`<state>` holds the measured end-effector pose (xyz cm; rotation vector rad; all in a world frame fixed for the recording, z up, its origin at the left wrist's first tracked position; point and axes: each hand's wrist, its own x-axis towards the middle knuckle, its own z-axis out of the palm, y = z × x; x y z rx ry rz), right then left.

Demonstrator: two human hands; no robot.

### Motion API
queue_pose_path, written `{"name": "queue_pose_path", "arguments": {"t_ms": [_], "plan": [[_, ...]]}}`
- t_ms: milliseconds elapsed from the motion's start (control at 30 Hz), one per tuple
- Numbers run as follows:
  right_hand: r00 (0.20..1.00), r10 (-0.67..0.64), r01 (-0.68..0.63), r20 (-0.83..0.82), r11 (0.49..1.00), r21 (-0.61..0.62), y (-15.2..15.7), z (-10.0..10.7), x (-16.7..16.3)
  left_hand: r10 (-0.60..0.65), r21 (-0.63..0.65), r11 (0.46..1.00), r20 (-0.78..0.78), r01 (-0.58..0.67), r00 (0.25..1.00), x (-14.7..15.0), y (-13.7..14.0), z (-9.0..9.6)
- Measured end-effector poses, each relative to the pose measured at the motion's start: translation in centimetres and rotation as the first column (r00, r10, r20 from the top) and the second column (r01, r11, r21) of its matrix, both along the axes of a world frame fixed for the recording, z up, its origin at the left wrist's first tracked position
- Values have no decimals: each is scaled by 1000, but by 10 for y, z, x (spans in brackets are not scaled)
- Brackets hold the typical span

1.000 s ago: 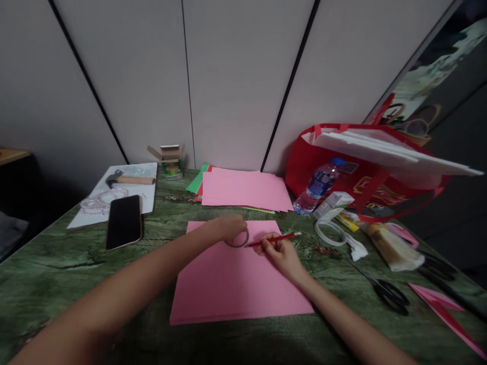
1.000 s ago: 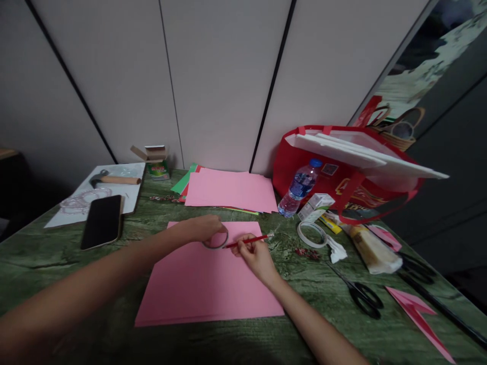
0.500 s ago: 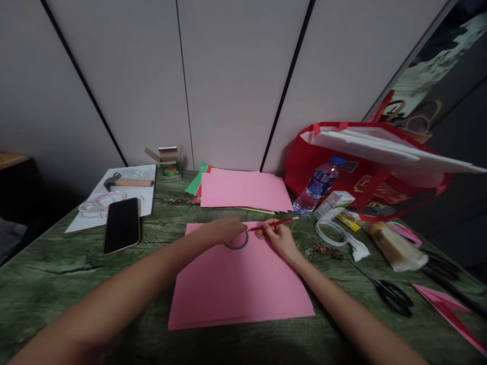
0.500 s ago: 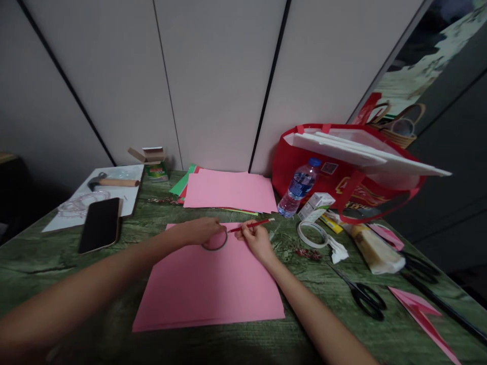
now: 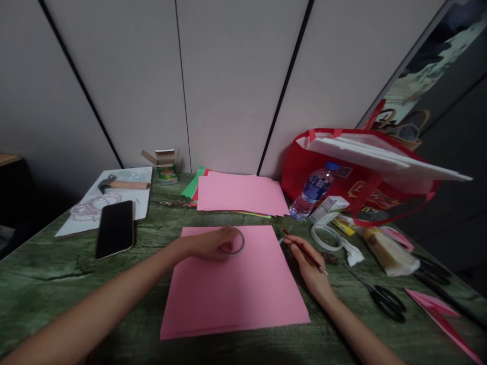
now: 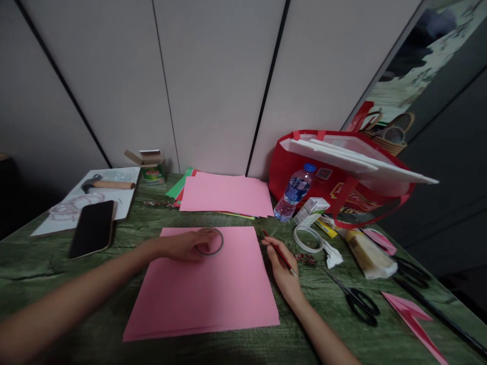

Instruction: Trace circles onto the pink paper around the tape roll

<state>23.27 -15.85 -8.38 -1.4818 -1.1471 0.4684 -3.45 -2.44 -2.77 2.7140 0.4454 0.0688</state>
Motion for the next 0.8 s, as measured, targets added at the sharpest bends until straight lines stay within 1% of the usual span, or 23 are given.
{"name": "queue_pose_path", "arguments": {"t_ms": [33, 100, 167, 267, 333, 400, 467, 500, 533, 567, 600, 633, 667, 733, 800], "plan": [[1000, -9, 9, -19, 1000, -10, -7, -2, 0, -15, -60, 998, 36, 17, 999, -2, 0, -4], [998, -9, 7, -64, 1000, -29, -17, -7, -4, -22, -99, 995, 111, 34, 994, -5, -2, -12], [995, 22, -24, -102, 999, -22, -23, -11, -11, 1, -107, 994, 160, 17, 987, -7, -4, -19], [990, 100, -98, -103, 995, 20, -26, -15, -23, 100, -116, 990, 194, -78, 976, -8, -7, -24], [989, 132, -131, -66, 991, 25, -26, -15, -28, 193, -143, 976, 219, -164, 956, -6, -8, -23], [990, 139, -139, -22, 990, 14, -26, -15, -30, 305, -186, 947, 277, -261, 911, -1, -10, -19], [990, 137, -137, 17, 991, -2, -27, -14, -32, 410, -234, 909, 358, -345, 839, 7, -14, -15], [990, 136, -136, 30, 991, -8, -28, -13, -34, 445, -248, 894, 397, -373, 803, 13, -18, -14], [990, 133, -133, 35, 991, -12, -29, -12, -36, 458, -246, 888, 423, -388, 782, 20, -22, -14], [991, 131, -130, 34, 991, -17, -31, -12, -38, 447, -218, 894, 440, -391, 778, 28, -28, -16], [991, 131, -130, 28, 991, -22, -32, -11, -41, 403, -156, 914, 449, -373, 797, 36, -35, -19], [991, 131, -130, 20, 991, -26, -34, -11, -43, 313, -67, 946, 436, -316, 844, 43, -41, -22], [992, 129, -129, 11, 991, -28, -35, -11, -44, 247, 15, 961, 405, -277, 880, 51, -48, -27], [993, 117, -117, -12, 993, -20, -36, -12, -44, 185, 143, 960, 325, -242, 927, 63, -59, -36], [995, 90, -91, -46, 996, -5, -34, -12, -40, 150, 218, 954, 243, -204, 958, 71, -66, -44]]}}
